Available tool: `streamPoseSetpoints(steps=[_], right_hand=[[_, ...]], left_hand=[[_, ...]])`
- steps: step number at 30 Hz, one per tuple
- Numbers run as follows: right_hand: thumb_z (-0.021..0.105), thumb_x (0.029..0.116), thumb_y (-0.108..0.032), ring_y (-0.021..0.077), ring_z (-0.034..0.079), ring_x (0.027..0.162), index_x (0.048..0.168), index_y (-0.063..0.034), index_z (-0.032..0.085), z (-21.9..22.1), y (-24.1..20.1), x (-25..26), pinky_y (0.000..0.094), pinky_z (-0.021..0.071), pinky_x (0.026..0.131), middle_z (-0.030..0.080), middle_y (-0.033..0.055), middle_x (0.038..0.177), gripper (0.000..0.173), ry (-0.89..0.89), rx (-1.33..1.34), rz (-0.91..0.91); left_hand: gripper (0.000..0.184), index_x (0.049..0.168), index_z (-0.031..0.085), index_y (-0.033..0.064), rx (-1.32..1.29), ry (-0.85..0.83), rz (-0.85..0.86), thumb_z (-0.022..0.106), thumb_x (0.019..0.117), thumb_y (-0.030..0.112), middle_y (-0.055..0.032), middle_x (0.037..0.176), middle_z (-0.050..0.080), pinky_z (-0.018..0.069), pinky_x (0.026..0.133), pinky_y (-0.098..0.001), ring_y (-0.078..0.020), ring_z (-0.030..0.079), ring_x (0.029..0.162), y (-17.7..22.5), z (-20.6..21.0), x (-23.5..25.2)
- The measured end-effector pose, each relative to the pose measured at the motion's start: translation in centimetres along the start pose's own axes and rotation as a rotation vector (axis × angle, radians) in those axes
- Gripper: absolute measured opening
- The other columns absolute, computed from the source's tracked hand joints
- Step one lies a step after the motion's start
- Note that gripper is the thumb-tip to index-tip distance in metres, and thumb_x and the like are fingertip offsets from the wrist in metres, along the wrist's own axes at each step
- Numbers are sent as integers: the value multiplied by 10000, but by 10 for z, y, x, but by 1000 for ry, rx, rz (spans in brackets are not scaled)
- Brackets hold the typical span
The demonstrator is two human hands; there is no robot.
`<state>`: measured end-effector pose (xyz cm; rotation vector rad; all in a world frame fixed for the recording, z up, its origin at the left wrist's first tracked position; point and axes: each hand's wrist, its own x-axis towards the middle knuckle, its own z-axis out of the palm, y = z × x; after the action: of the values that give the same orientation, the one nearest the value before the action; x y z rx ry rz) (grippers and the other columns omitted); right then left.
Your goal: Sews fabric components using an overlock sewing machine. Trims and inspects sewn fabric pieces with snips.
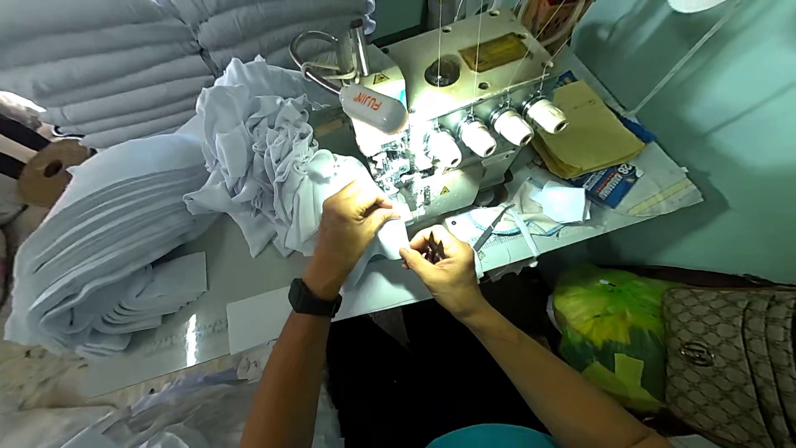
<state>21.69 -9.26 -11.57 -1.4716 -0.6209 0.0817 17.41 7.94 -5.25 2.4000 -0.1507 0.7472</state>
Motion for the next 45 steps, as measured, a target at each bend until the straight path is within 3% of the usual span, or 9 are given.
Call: streamPoseSetpoints(steps=[4, 7, 10, 18, 22, 29, 36, 41, 45], right_hand=[[703, 845, 15, 7, 626, 669, 895, 13, 708, -7, 0, -7, 147, 530, 622, 708, 39, 798, 50, -24, -103, -116], [703, 840, 5, -13, 573, 635, 870, 14, 709, -8, -1, -4, 119, 477, 590, 686, 38, 764, 32, -17, -150, -172], [704, 835, 6, -15, 560, 618, 871, 9, 712, -5, -4, 4, 114, 460, 564, 690, 35, 771, 37, 1, -192, -197], [692, 885, -69, 54, 634, 639, 913, -5, 777, -2, -6, 34, 186, 519, 593, 717, 62, 755, 110, -12, -420, -324], [695, 893, -135, 158, 684, 651, 984, -51, 792, 0, -10, 41, 328, 524, 563, 744, 73, 791, 158, -32, -574, -326], [659, 970, -124, -30, 533, 576, 923, 0, 714, -45, -15, 18, 130, 451, 540, 653, 7, 726, 143, -16, -359, -10], [641, 1007, -167, 40, 439, 474, 960, -47, 697, -105, -6, -4, 220, 367, 456, 562, -16, 625, 141, -27, -460, 574], [745, 940, -162, 66, 454, 465, 849, -39, 668, -96, 2, -10, 252, 390, 475, 542, -3, 576, 171, -84, -474, 710], [708, 958, -147, 112, 516, 537, 879, -26, 669, -106, 3, -9, 314, 454, 537, 578, 39, 650, 151, -138, -574, 614]], left_hand=[[190, 1069, 762, 33, 545, 10, -53, 612, 990, 119, -154, 1011, 689, 490, 766, -474, -325, 649, 914, 31, 24, -17], [299, 1266, 700, 55, 681, 76, -136, 541, 1018, 106, -120, 1265, 688, 470, 989, -425, -289, 628, 1182, 41, 51, -45], [298, 1264, 675, 21, 552, 106, -142, 499, 1036, 94, -140, 1341, 662, 429, 1095, -436, -289, 586, 1302, 33, 50, -46], [308, 1214, 658, -54, 351, -37, -153, 448, 1048, 98, -190, 1329, 659, 454, 1098, -485, -332, 614, 1279, 14, 18, -17], [251, 1202, 618, -32, 213, -122, -214, 498, 995, 43, -212, 1231, 674, 535, 923, -504, -355, 672, 1101, -10, -7, 3], [308, 1190, 536, -113, -344, 222, -248, 616, 922, 14, -137, 1248, 664, 513, 1016, -278, -100, 637, 1164, -97, -9, 24], [309, 1346, 528, 90, -399, 326, -396, 540, 1038, 103, 37, 1357, 605, 524, 1025, -293, -81, 612, 1207, -41, -7, -69], [254, 1210, 566, -89, 0, 315, -459, 559, 1019, 78, -171, 1314, 633, 513, 1037, -336, -159, 625, 1216, -30, -14, -147], [257, 1085, 660, -137, 291, 170, -552, 579, 989, 87, -299, 1217, 663, 512, 1015, -454, -359, 651, 1171, -21, -20, -200]])
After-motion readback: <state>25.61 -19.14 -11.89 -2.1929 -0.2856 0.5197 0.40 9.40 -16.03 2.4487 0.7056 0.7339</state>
